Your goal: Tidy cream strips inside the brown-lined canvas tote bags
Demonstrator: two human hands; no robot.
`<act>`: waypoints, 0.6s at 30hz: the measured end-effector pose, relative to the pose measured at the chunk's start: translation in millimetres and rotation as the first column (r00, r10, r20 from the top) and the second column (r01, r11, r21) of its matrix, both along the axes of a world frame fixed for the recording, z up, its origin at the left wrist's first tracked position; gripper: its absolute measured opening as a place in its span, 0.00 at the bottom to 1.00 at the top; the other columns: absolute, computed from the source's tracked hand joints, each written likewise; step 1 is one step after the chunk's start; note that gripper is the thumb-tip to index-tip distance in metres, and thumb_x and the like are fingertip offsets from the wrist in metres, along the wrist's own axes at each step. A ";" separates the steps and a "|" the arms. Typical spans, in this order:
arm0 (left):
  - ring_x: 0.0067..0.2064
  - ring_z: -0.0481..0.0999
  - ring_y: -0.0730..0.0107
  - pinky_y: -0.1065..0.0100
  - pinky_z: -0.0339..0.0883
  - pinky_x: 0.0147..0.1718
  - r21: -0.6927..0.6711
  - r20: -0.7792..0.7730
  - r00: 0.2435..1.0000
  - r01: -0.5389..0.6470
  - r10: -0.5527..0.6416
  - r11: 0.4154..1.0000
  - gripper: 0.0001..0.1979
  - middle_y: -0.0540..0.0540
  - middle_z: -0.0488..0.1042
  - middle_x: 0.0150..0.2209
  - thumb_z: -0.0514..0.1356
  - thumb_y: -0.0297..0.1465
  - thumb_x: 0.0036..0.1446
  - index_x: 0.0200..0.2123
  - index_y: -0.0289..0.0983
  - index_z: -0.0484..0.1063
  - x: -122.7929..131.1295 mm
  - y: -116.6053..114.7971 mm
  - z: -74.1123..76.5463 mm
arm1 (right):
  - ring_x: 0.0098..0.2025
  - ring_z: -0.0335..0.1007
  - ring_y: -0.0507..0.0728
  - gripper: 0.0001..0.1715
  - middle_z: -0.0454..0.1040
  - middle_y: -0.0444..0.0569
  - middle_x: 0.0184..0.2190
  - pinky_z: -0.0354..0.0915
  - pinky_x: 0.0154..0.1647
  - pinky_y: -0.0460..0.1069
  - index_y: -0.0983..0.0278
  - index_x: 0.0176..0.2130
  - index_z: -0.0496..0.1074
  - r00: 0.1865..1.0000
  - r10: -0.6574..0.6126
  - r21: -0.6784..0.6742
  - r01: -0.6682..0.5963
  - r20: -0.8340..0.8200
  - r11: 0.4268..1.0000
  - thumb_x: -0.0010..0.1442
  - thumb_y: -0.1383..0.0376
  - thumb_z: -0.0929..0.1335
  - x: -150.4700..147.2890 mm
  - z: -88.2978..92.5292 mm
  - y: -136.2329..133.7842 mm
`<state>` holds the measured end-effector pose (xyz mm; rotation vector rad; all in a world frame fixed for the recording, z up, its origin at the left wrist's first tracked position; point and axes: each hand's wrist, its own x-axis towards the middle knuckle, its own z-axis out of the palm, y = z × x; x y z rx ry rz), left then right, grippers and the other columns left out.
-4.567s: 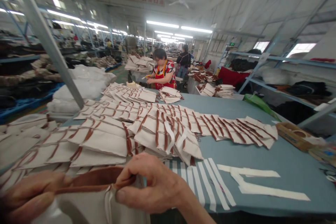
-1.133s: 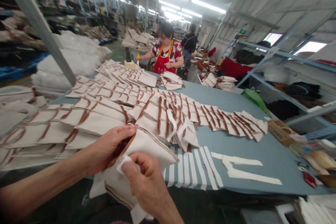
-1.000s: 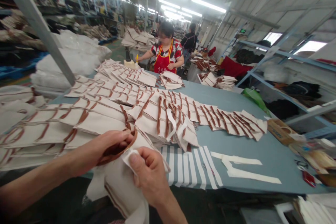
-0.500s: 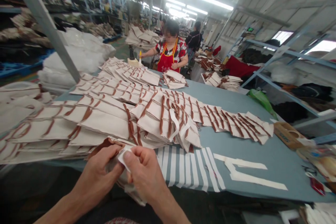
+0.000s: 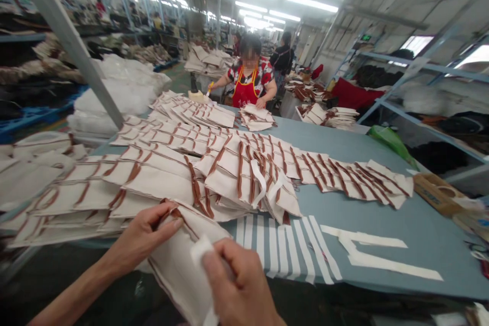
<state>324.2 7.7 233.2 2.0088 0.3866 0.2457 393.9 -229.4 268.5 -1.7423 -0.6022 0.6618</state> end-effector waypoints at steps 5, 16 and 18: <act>0.34 0.72 0.66 0.71 0.65 0.34 -0.013 0.009 0.990 0.138 -0.138 0.990 0.17 0.52 0.73 0.30 0.60 0.44 0.66 0.31 0.38 0.75 -15.4 1.1 29.5 | 0.23 0.57 0.51 0.32 0.68 0.41 0.21 0.56 0.26 0.47 0.62 0.30 0.72 0.985 -0.171 0.170 0.166 0.014 0.971 0.72 0.40 0.70 32.2 -20.8 2.0; 0.28 0.67 0.73 0.75 0.62 0.30 0.128 0.058 0.920 0.378 -0.388 0.917 0.11 0.55 0.64 0.26 0.55 0.30 0.62 0.26 0.39 0.69 -18.5 -15.6 69.4 | 0.31 0.71 0.55 0.11 0.72 0.42 0.28 0.67 0.39 0.49 0.59 0.35 0.68 0.772 -0.136 0.454 -0.213 0.621 0.865 0.73 0.65 0.64 47.0 12.5 69.2; 0.33 0.74 0.70 0.75 0.69 0.36 0.180 0.045 0.917 0.383 -0.397 0.906 0.09 0.53 0.73 0.30 0.56 0.29 0.63 0.30 0.40 0.73 -25.0 -14.4 66.7 | 0.25 0.65 0.52 0.10 0.67 0.38 0.25 0.61 0.29 0.47 0.59 0.35 0.68 0.766 -0.161 0.456 -0.188 0.622 0.870 0.72 0.65 0.66 47.5 10.0 66.8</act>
